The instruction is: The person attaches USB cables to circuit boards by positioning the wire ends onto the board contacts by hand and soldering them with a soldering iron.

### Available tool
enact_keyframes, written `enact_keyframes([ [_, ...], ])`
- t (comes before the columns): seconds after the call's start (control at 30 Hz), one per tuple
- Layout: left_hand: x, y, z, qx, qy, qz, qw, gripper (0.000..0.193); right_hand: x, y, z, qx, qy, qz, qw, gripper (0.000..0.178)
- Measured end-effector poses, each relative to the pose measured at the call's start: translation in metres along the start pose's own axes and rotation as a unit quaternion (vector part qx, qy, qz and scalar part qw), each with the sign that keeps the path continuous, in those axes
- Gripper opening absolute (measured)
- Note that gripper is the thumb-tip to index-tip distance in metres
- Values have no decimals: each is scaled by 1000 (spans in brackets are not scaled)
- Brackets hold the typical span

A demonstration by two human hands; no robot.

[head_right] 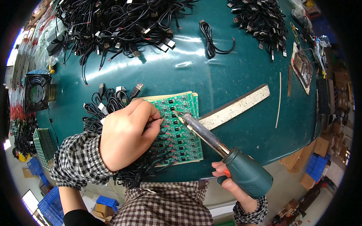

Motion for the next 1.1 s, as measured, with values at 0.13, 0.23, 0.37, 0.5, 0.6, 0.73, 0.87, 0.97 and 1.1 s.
enact_keyframes([
  [0.13,-2,0,-1,6,14,-28,999,16,3,-1,-2,-2,1,4,1000,65],
  [0.23,-5,-1,-1,9,-24,-43,999,17,3,-2,-2,-2,-5,8,1000,66],
  [0.37,-2,4,-4,17,-7,-16,1000,17,4,-2,-3,-2,-5,8,1000,65],
  [0.5,1,3,-5,21,11,5,1000,18,3,2,-2,-17,-14,-7,1000,62],
  [0.6,1,5,-4,18,9,10,1000,18,6,0,-4,-30,-8,-20,999,58],
  [0.73,0,4,-4,17,7,2,1000,18,10,-7,-7,-8,14,34,999,45],
  [0.87,1,4,-4,22,6,0,1000,18,12,-5,-9,-16,13,18,1000,49],
  [0.97,1,4,-4,23,5,0,1000,18,12,-4,-9,-1,13,28,1000,50],
  [1.1,2,3,-5,26,15,5,1000,18,11,-5,-8,-5,-2,26,1000,51],
])
Point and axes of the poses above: each hand's wrist, its own z-axis towards the middle knuckle, its own y-axis out of the palm, x = y × z, the point moved 8 cm from there along z, towards the middle knuckle, and after that the axes turned 12 degrees about -y, right-handed, at the moved point
